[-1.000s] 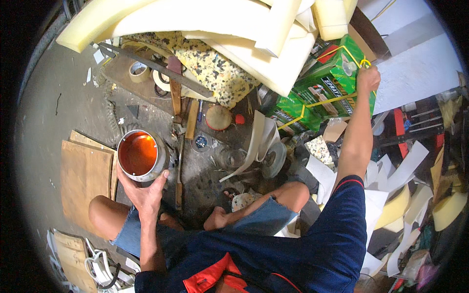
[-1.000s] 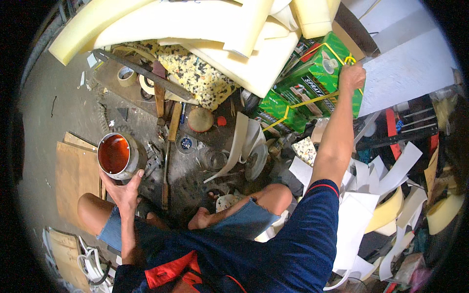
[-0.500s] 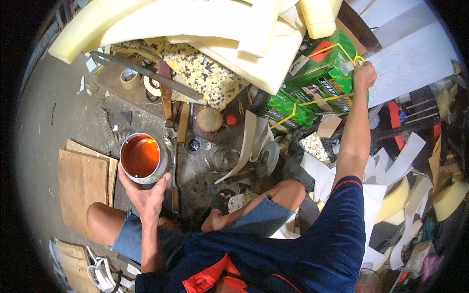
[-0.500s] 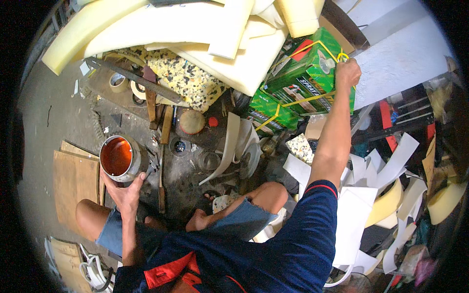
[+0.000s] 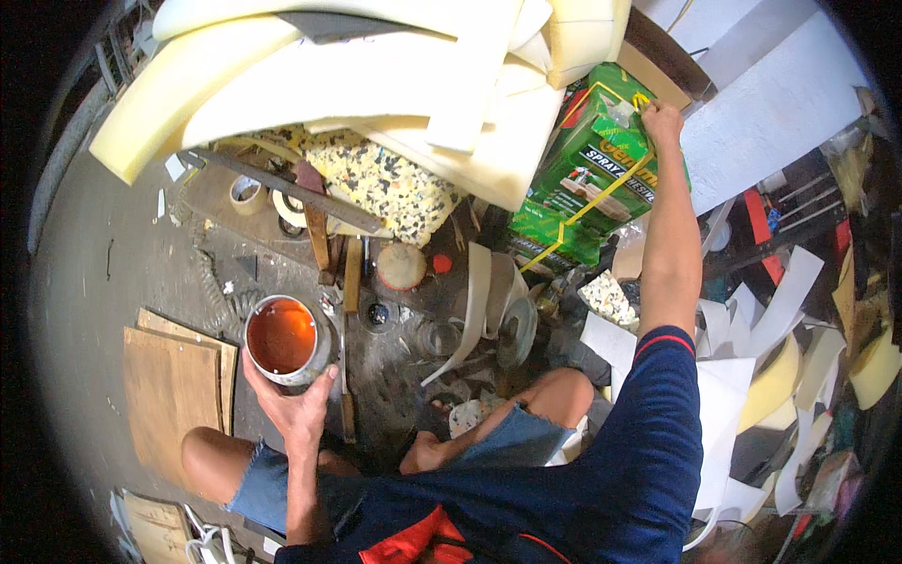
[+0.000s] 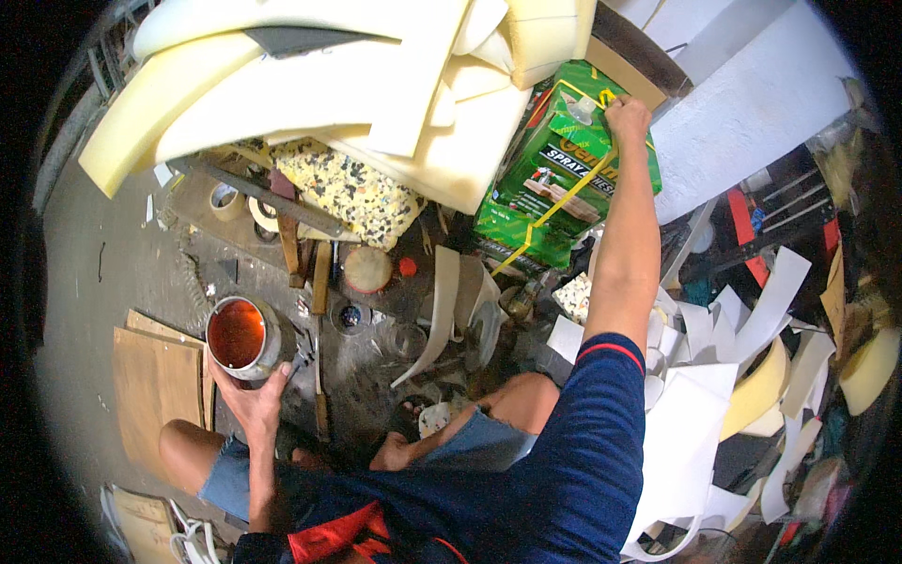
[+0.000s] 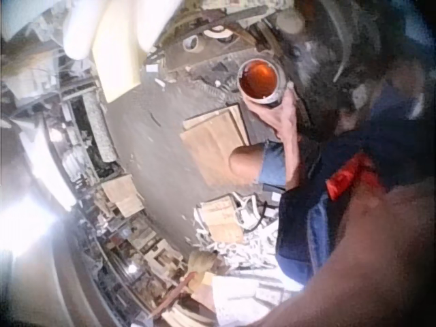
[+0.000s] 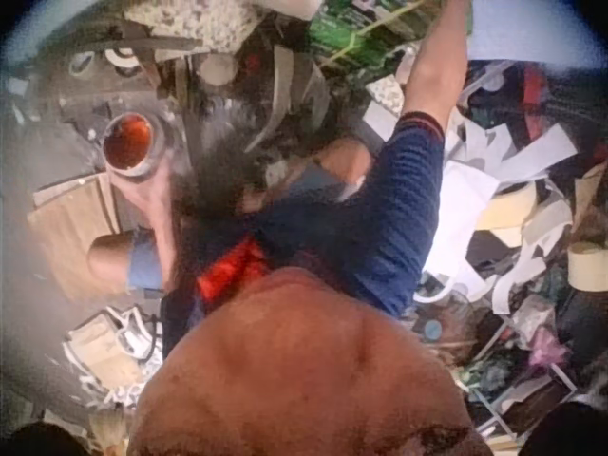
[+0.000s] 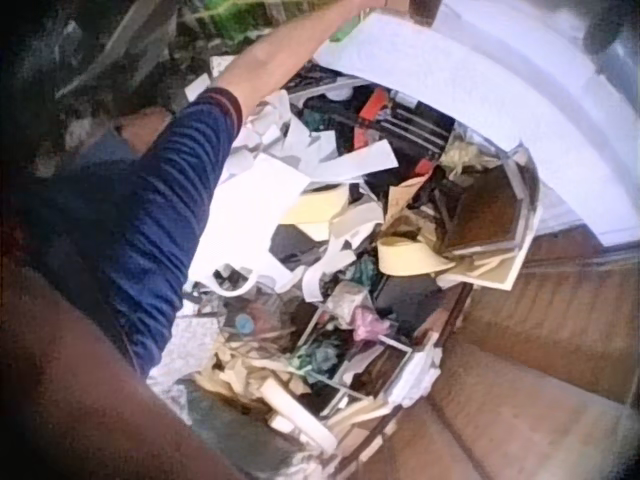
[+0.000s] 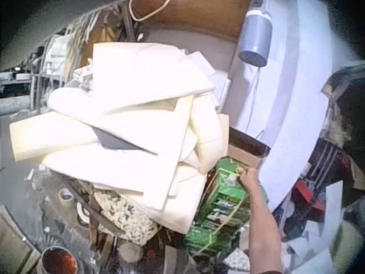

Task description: The person sits on the floor in a cluttered workshop and prepares a spray gun. They clear debris, disassemble the gun, clean the nozzle, pour a yellow liquid from a green box into the gun's cup, reassemble the gun, and apply tape to the nozzle.

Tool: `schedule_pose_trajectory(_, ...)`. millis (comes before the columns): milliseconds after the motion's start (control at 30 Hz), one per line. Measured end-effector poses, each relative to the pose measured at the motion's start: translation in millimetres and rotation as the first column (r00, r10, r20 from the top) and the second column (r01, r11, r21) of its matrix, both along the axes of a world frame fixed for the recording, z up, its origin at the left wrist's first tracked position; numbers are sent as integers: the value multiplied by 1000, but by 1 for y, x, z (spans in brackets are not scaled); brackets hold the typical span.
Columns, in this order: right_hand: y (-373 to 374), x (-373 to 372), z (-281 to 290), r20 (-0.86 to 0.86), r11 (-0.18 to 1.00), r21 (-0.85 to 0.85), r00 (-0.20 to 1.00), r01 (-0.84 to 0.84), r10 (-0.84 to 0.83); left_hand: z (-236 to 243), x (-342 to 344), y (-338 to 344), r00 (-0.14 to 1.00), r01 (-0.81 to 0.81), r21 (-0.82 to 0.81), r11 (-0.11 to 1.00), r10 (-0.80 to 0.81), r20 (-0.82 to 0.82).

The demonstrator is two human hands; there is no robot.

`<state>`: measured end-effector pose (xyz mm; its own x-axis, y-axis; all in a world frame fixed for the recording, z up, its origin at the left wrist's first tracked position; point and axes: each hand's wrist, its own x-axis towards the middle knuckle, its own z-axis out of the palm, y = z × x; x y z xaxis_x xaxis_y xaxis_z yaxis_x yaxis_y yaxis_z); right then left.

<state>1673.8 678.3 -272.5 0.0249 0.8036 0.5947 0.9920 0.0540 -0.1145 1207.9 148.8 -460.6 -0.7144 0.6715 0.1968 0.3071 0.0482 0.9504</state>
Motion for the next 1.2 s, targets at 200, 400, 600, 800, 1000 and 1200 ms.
schedule_pose_trajectory(200,-12,-68,38,135,999,46,991,10,-17,-1,0,6,1000,17,-44,999,-18,-10)
schedule_pose_trajectory(400,26,-192,31,-89,987,-133,993,-93,82,-8,-2,19,1000,26,-2,1000,-26,12)
schedule_pose_trajectory(600,105,-226,-10,-199,987,-17,967,-163,156,-17,-21,27,996,42,-60,997,-36,87)
schedule_pose_trajectory(800,213,-210,-34,207,985,-59,963,-163,172,-24,-32,43,988,-6,-89,996,19,152)
schedule_pose_trajectory(1000,180,-154,-19,870,891,195,492,-411,37,-27,-35,40,972,-41,-114,993,66,226)
schedule_pose_trajectory(1200,49,-144,29,-500,950,78,812,-303,300,-32,-38,28,1000,13,29,999,-13,8)
